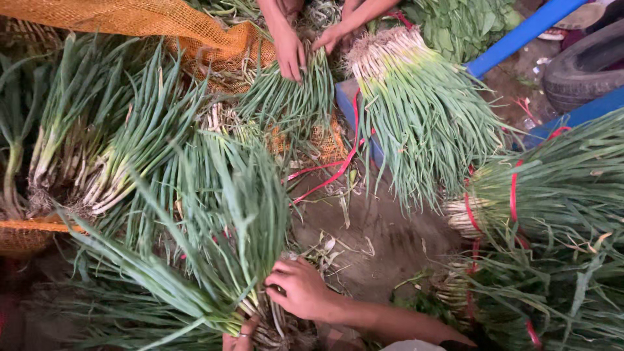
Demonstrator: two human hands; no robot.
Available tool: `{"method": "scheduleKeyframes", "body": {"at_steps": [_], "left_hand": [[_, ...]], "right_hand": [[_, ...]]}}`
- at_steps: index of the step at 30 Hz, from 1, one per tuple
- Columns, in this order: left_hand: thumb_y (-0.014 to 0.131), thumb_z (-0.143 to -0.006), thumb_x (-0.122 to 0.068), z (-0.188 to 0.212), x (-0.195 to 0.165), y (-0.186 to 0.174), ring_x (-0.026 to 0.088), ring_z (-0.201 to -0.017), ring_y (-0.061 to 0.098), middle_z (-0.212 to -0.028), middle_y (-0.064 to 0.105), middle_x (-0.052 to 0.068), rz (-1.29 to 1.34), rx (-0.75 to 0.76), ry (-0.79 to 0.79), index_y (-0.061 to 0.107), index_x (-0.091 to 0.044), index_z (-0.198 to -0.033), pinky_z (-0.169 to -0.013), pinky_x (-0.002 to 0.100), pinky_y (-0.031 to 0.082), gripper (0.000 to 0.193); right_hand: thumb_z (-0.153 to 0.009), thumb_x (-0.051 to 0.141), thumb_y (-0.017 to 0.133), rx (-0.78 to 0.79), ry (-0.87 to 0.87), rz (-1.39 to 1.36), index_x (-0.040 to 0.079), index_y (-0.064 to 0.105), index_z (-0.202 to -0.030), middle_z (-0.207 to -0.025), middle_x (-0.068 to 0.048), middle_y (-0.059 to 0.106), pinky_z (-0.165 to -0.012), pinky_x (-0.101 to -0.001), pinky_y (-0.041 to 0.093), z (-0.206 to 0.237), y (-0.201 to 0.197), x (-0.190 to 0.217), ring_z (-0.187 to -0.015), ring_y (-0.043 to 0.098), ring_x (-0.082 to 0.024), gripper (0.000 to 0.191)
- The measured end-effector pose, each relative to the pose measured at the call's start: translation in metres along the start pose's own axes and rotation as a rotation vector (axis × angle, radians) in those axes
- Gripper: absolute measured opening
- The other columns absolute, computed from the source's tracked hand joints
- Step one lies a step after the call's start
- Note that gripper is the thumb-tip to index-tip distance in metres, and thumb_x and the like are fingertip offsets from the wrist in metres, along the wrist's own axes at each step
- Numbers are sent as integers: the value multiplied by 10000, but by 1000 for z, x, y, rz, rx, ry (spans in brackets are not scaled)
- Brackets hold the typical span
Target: The person sits on the ground and bundles scallions, gathering bunches, aligning the roots, and securing them with red rubber bands, placing finished bundles aside while another person works nearby.
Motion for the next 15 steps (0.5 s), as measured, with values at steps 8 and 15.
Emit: {"method": "scheduleKeyframes", "body": {"at_steps": [8,15], "left_hand": [[650,-818,6,-1,-6,16,289,-1245,595,-1356,621,204,272,22,-395,521,40,-1425,-1055,436,452,621],[651,-870,-11,-6,2,24,313,-1133,626,-1257,647,235,282,120,-665,536,47,-1419,-964,451,492,564]], "right_hand": [[-861,177,759,173,-325,-40,118,678,-832,-909,-51,605,-742,-434,423,20,14,14,-851,625,-226,104],[-915,219,748,522,-176,-239,95,657,-943,-940,-62,609,-743,-401,477,44,66,-4,-850,634,-232,156]]}}
Point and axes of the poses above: each hand's wrist, its own z-axis away from the middle knuckle, its own y-axis out of the palm, x = y × z, the point moved 4 cm from there along -z, towards the middle knuckle
